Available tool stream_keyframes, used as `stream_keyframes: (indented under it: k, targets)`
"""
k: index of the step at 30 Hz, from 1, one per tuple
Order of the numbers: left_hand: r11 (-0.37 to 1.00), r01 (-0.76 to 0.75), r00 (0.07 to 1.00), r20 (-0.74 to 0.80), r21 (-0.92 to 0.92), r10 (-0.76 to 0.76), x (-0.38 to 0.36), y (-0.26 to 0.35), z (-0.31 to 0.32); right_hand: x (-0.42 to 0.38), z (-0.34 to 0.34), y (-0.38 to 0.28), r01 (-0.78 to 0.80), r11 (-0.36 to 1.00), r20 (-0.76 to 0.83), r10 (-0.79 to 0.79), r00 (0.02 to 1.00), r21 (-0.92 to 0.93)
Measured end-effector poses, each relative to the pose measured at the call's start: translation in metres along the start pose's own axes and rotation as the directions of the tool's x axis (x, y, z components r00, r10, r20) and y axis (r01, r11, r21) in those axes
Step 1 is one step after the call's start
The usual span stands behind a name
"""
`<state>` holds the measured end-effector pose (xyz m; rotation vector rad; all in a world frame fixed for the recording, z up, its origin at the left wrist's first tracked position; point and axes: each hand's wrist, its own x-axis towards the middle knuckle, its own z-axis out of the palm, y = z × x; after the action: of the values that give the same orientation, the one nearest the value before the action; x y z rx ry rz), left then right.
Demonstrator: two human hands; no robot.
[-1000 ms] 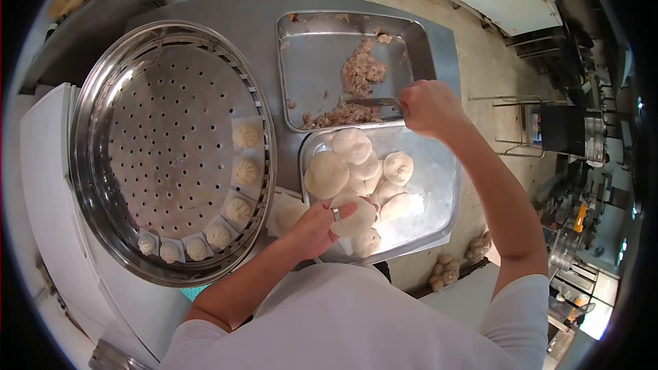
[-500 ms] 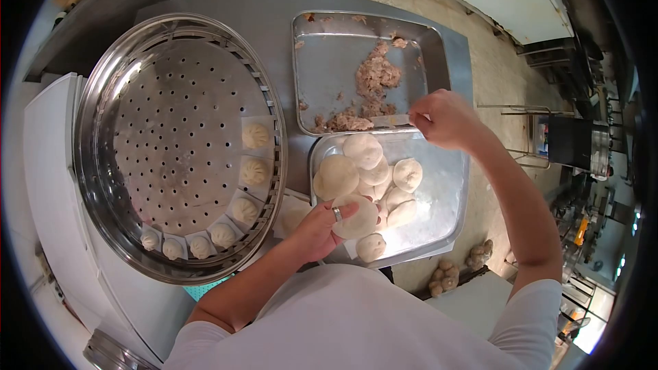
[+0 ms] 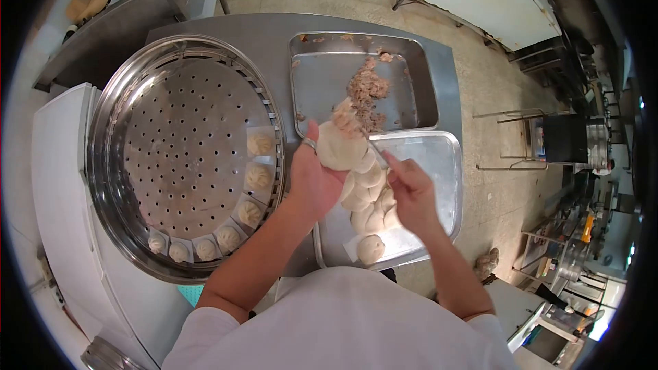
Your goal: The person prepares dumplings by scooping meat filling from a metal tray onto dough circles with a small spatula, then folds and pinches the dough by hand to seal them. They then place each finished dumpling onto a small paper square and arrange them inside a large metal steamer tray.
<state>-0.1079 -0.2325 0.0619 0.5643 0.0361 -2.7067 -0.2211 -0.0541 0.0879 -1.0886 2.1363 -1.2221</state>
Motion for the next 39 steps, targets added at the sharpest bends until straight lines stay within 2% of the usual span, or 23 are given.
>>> stream_keyframes:
  k: [1, 3, 6, 7, 10, 13, 17, 19, 20, 22, 24, 28, 31, 32, 33, 34, 39]
  targets:
    - [0.999, -0.013, 0.996, 0.093, -0.037, 0.017, 0.002, -0.001, -0.001, -0.009, 0.013, 0.001, 0.030, 0.995, -0.051, -0.035, 0.998, -0.091]
    - [0.997, -0.064, 0.998, -0.023, 0.036, 0.065, 0.005, -0.007, 0.004, -0.026, 0.030, 0.003, 0.052, 0.955, -0.105, -0.086, 0.991, -0.292]
    - [0.986, -0.104, 0.974, -0.186, 0.134, 0.128, 0.005, -0.011, 0.006, -0.051, 0.024, 0.005, 0.026, 0.916, -0.110, -0.076, 0.991, -0.400]
    - [0.980, -0.112, 0.961, -0.235, 0.163, 0.149, 0.005, -0.012, 0.005, -0.059, 0.019, 0.002, 0.016, 0.934, -0.132, -0.067, 0.989, -0.358]
    - [0.953, -0.188, 0.965, -0.137, 0.238, 0.225, 0.004, -0.010, -0.012, -0.070, 0.005, -0.015, -0.027, 0.959, -0.171, -0.022, 0.985, -0.282]
    - [0.959, -0.207, 0.960, -0.149, 0.194, 0.238, -0.001, -0.017, -0.013, -0.058, 0.003, -0.029, 0.053, 0.950, -0.174, -0.111, 0.978, -0.307]
    - [0.990, -0.136, 0.990, -0.027, 0.048, 0.137, -0.013, -0.015, -0.006, -0.061, 0.012, -0.018, 0.074, 0.886, -0.085, -0.127, 0.988, -0.457]
    - [0.993, -0.114, 0.993, 0.014, -0.017, 0.114, -0.013, -0.007, -0.010, -0.064, 0.004, -0.021, 0.041, 0.884, -0.071, -0.083, 0.994, -0.465]
    - [0.982, -0.166, 0.985, -0.020, 0.091, 0.169, -0.013, -0.006, -0.013, -0.065, -0.003, -0.023, 0.024, 0.884, -0.061, -0.059, 0.996, -0.468]
    - [0.918, -0.242, 0.958, -0.072, 0.313, 0.277, -0.014, -0.004, -0.019, -0.056, -0.018, -0.023, 0.053, 0.904, -0.111, -0.111, 0.988, -0.423]
    - [0.895, -0.249, 0.957, -0.046, 0.370, 0.286, -0.017, 0.003, -0.024, -0.030, -0.034, -0.030, 0.033, 0.901, -0.146, -0.107, 0.983, -0.433]
    - [0.857, -0.228, 0.947, -0.100, 0.463, 0.305, -0.028, 0.010, -0.023, 0.040, -0.056, -0.027, 0.034, 0.726, 0.031, -0.018, 0.999, -0.687]
    - [0.933, -0.180, 0.966, -0.122, 0.313, 0.227, -0.037, 0.021, -0.023, 0.087, -0.052, -0.006, 0.125, 0.587, 0.197, 0.059, 0.979, -0.800]
    - [0.908, -0.195, 0.959, -0.122, 0.370, 0.256, -0.038, 0.024, -0.023, 0.101, -0.049, 0.001, 0.169, 0.543, 0.254, 0.083, 0.964, -0.822]
    - [0.880, -0.210, 0.951, -0.119, 0.425, 0.285, -0.039, 0.027, -0.022, 0.114, -0.044, -0.011, 0.167, 0.494, 0.285, 0.173, 0.943, -0.853]
    - [0.849, -0.224, 0.943, -0.114, 0.479, 0.313, -0.039, 0.030, -0.020, 0.122, -0.039, -0.008, 0.190, 0.485, 0.312, 0.182, 0.933, -0.853]
    - [0.837, -0.271, 0.930, -0.095, 0.475, 0.355, -0.042, 0.049, -0.005, 0.148, -0.025, -0.006, 0.306, 0.451, 0.450, 0.257, 0.855, -0.838]
